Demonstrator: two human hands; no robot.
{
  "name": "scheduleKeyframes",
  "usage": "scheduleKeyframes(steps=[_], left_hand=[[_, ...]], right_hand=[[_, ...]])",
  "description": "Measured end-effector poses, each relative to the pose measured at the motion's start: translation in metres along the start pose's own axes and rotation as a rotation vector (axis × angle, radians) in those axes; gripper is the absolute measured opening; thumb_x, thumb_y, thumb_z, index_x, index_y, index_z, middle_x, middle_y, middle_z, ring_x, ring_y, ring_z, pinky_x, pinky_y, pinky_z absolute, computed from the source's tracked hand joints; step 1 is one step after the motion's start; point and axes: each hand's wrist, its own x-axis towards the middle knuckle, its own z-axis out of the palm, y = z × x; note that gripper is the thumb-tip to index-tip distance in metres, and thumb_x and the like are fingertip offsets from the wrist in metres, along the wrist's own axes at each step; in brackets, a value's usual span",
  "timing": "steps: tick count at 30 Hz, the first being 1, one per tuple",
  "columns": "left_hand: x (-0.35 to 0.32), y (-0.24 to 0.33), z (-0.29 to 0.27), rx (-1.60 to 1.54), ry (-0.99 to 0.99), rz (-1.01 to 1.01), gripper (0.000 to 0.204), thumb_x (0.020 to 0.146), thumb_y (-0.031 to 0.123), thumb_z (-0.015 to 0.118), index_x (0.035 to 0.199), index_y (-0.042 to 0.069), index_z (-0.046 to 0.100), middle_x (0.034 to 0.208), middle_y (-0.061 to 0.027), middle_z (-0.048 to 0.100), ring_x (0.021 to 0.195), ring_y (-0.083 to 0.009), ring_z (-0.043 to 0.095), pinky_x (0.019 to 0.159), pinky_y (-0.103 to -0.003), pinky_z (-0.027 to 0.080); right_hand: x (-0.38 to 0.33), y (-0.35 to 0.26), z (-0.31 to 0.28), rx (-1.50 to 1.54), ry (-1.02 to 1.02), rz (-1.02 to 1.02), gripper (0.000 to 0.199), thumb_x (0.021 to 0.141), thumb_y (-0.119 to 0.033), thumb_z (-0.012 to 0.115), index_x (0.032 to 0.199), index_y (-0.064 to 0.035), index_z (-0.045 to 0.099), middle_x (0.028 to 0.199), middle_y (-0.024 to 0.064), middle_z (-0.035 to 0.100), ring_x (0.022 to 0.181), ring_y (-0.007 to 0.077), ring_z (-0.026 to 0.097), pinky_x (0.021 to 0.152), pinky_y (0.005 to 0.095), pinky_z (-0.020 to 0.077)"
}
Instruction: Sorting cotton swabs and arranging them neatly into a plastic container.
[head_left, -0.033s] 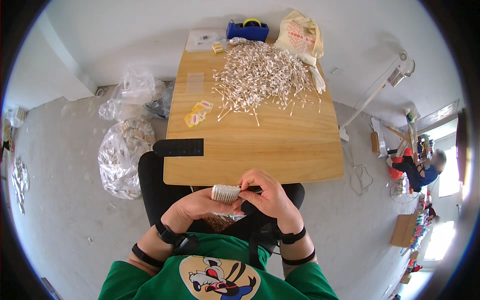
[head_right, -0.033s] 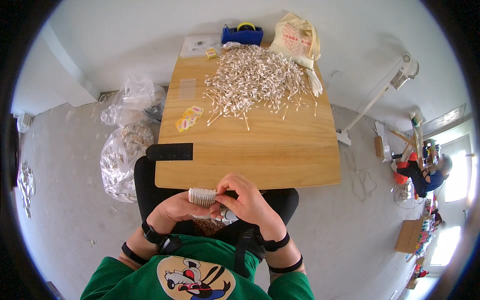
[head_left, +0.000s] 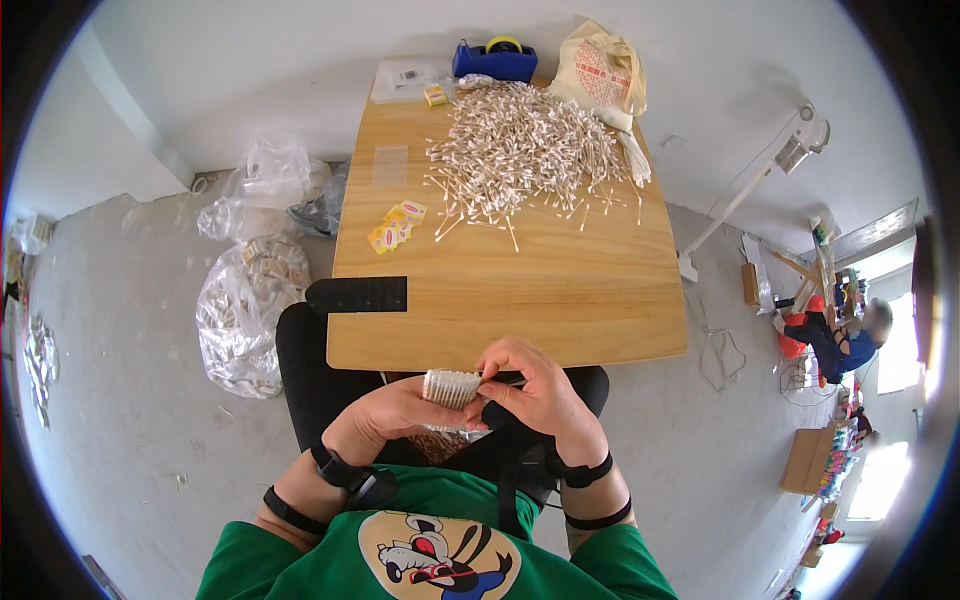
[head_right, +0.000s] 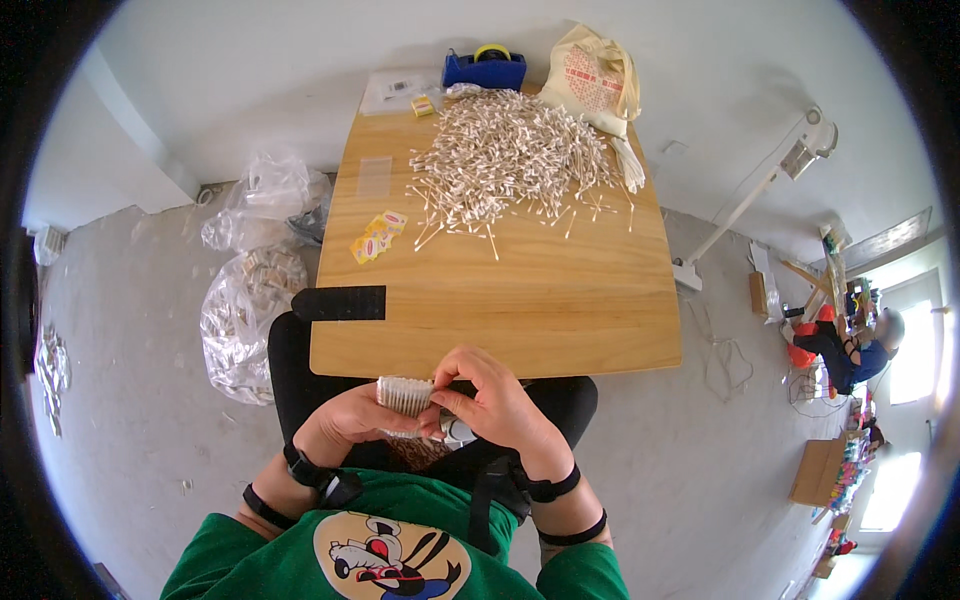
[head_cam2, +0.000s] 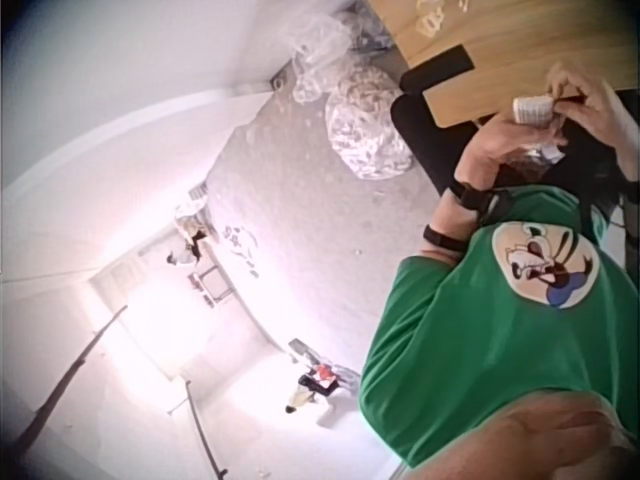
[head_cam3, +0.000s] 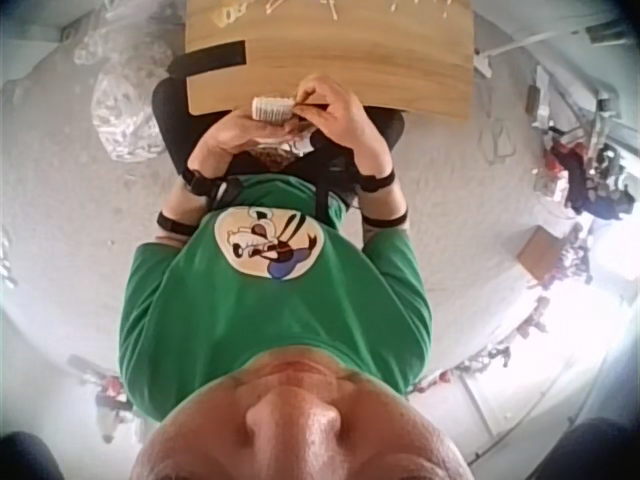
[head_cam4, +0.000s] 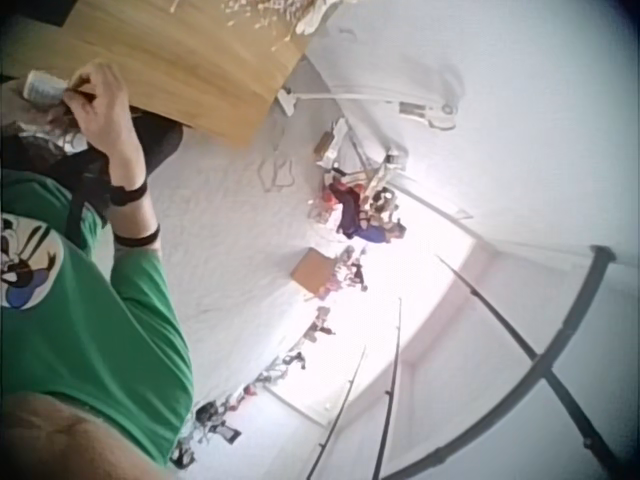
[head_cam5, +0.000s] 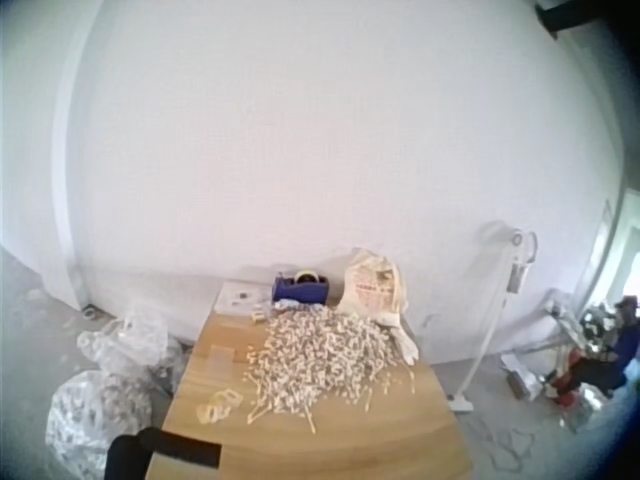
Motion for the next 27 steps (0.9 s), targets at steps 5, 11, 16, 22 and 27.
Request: scheduleKeyframes(steps=[5, 11, 16, 22, 27], left_hand=[[0.0001, -0.0038, -0.0025, -0.069, -0.055, -0.031, 0.026, 0.088, 0.001, 0.065, 0.112, 0.001, 0.056, 0.098, -0.0038, 0.056, 0.099, -0.0175, 0.058, 0.103, -0.042, 0.045], [-0.0020, -0.0007, 0.0033, -0.105, -0.058, -0.059, 0.027, 0.087, 0.002, 0.065, 0.112, 0.000, 0.056, 0.099, -0.0053, 0.056, 0.098, -0.0191, 0.059, 0.102, -0.042, 0.046], [-0.0019, -0.0059, -0.0016, -0.137, -0.073, -0.069, 0.028, 0.087, 0.000, 0.064, 0.113, -0.001, 0.055, 0.098, -0.0059, 0.056, 0.099, -0.0197, 0.060, 0.102, -0.043, 0.046], [-0.0016, -0.0059, -0.0002, -0.180, -0.084, -0.056, 0.029, 0.087, 0.000, 0.064, 0.114, -0.001, 0.055, 0.098, -0.0061, 0.056, 0.099, -0.0200, 0.060, 0.101, -0.043, 0.048], [-0.0018, -0.0059, -0.0001, -0.196, -0.098, -0.048, 0.031, 0.087, 0.000, 0.064, 0.116, -0.001, 0.055, 0.098, -0.0060, 0.056, 0.098, -0.0200, 0.060, 0.101, -0.043, 0.047]], right_hand=[[-0.0014, -0.0015, -0.0010, 0.053, -0.015, 0.024, 0.017, 0.080, 0.000, 0.072, 0.088, -0.0027, 0.057, 0.086, 0.0088, 0.059, 0.082, 0.0259, 0.059, 0.073, 0.0327, 0.0467], [-0.0032, -0.0050, -0.0003, 0.063, -0.006, 0.024, 0.017, 0.079, 0.002, 0.072, 0.087, -0.0024, 0.058, 0.087, 0.0088, 0.059, 0.082, 0.0257, 0.059, 0.073, 0.0325, 0.0468], [-0.0041, -0.0032, 0.0007, 0.034, -0.011, -0.012, 0.016, 0.078, 0.002, 0.072, 0.085, -0.0024, 0.059, 0.087, 0.0090, 0.060, 0.082, 0.0258, 0.060, 0.073, 0.0327, 0.0474], [-0.0068, -0.0055, 0.0028, -0.015, 0.044, -0.014, 0.020, 0.076, 0.005, 0.075, 0.086, -0.0030, 0.060, 0.091, 0.0102, 0.064, 0.084, 0.0238, 0.063, 0.074, 0.0316, 0.0498], [-0.0056, -0.0070, 0.0036, -0.035, 0.064, -0.017, 0.020, 0.075, 0.004, 0.075, 0.086, -0.0031, 0.060, 0.091, 0.0101, 0.064, 0.085, 0.0237, 0.063, 0.074, 0.0316, 0.0500]])
